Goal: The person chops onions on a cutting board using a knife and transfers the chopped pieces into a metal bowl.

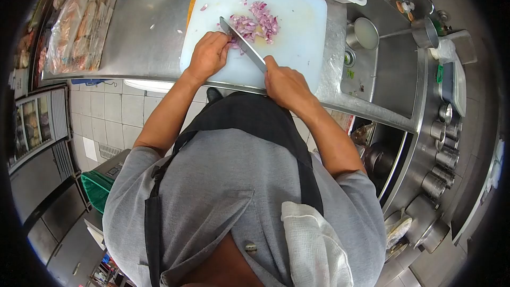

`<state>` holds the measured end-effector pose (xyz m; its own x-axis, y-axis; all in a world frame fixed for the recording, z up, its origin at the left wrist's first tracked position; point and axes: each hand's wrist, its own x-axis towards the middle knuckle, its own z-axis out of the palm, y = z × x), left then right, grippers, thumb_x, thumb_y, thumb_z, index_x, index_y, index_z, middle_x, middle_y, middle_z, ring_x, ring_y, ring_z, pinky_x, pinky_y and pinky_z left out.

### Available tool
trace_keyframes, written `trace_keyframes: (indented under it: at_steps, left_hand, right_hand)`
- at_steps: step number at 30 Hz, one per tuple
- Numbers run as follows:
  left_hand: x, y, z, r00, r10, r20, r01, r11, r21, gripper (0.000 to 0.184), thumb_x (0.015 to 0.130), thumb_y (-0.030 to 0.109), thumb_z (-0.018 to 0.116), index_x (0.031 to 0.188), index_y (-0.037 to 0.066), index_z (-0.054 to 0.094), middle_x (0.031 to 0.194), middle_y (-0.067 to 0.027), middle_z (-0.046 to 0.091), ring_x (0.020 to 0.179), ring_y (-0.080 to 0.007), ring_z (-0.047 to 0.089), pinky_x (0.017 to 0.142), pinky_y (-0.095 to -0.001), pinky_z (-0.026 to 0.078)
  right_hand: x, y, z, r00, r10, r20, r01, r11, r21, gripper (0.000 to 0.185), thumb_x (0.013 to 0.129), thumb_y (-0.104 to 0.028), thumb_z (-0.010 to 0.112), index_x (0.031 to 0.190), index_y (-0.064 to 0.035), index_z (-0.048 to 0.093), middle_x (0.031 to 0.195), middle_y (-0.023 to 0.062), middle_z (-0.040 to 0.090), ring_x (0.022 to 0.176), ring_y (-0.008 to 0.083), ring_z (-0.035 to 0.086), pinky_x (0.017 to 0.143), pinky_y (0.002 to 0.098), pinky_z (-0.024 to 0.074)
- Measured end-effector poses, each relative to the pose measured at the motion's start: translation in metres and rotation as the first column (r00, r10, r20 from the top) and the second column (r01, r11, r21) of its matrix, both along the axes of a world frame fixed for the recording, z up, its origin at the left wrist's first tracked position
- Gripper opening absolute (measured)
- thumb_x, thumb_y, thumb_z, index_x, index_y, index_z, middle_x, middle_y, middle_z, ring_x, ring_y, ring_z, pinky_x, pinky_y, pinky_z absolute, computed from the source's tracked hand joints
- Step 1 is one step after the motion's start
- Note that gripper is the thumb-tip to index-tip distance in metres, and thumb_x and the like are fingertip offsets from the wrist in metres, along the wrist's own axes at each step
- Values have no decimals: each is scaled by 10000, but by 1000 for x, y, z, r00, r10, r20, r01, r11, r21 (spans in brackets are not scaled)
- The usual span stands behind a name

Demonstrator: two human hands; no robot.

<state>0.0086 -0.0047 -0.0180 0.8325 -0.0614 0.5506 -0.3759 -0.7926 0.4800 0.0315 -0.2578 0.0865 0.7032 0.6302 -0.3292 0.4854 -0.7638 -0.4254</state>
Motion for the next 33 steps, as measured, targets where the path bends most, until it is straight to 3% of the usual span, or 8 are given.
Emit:
trace_keyframes:
  at_steps: [8, 11, 15, 16, 20, 24, 28, 33]
  left_hand:
    - [-12, -2, 27, 985, 100, -141, -124, 977, -174, 201, 924, 38, 728, 1121, 14, 697, 1121, -171, 703, 1040, -357, 675, 925, -426, 539]
    - [-10, 18, 35, 996, 89, 13, -85, 982, -166, 250, 946, 74, 708, 1186, 7, 693, 1115, -202, 714, 1073, -402, 664, 946, -458, 525]
    - [-1, 25, 75, 924, 108, -366, -76, 992, 101, 558, 1077, 339, 588, 1543, 41, 518, 1605, -226, 479, 1515, -364, 420, 1248, -421, 316]
    - [7, 26, 82, 794, 55, -605, 60, 984, 169, 820, 1072, 594, 469, 1666, 55, 301, 1743, -216, 225, 1630, -367, 165, 1313, -467, 137]
    - [43, -3, 76, 554, 62, -830, 256, 936, 241, 1094, 971, 850, 336, 1710, 80, 97, 1782, -177, 62, 1640, -400, 19, 1291, -610, -24]
    - [82, -14, 65, 691, 132, -711, 147, 937, 317, 1067, 989, 786, 409, 1689, 21, 157, 1767, -210, 124, 1634, -415, 77, 1290, -621, 6]
    - [89, 27, 67, 845, 98, -526, -72, 995, 69, 1075, 985, 696, 561, 1662, -49, 186, 1734, -268, 198, 1626, -406, 143, 1299, -582, 66]
    - [10, 48, 25, 878, 189, -440, -39, 944, 328, 1240, 845, 772, 681, 1659, -39, 215, 1726, -279, 210, 1618, -443, 134, 1267, -673, 61]
  right_hand:
    - [21, -44, 23, 963, -13, 270, -29, 988, 152, 298, 963, -156, 639, 1257, -162, 596, 897, 176, 721, 812, 424, 703, 729, 563, 540]
    - [31, -69, 27, 927, 34, 374, -77, 992, 99, 401, 899, -147, 702, 1288, -205, 628, 946, 131, 711, 832, 384, 709, 741, 520, 553]
    - [45, -84, 23, 856, 186, 482, -231, 972, 35, 437, 857, -156, 738, 1277, -214, 633, 906, 106, 695, 812, 350, 714, 737, 480, 549]
    - [49, -82, 21, 832, 220, 510, -281, 959, 45, 414, 867, -156, 726, 1267, -212, 634, 892, 103, 688, 806, 340, 714, 731, 473, 548]
    - [58, -53, 22, 733, 375, 567, -460, 888, 6, 296, 915, -141, 653, 1205, -199, 639, 879, 88, 676, 791, 308, 712, 724, 456, 543]
    - [61, -29, 28, 723, 499, 478, -543, 838, -53, 241, 923, -145, 626, 1160, -186, 651, 913, 91, 698, 829, 318, 724, 758, 462, 554]
    - [88, -61, 31, 844, 330, 422, -424, 893, 149, 293, 931, -155, 620, 1217, -179, 674, 991, 117, 733, 894, 351, 734, 794, 470, 568]
    - [114, -99, 2, 868, -151, 473, 92, 985, 145, 357, 954, -135, 584, 1296, -162, 681, 1025, 176, 741, 890, 386, 738, 783, 519, 575]
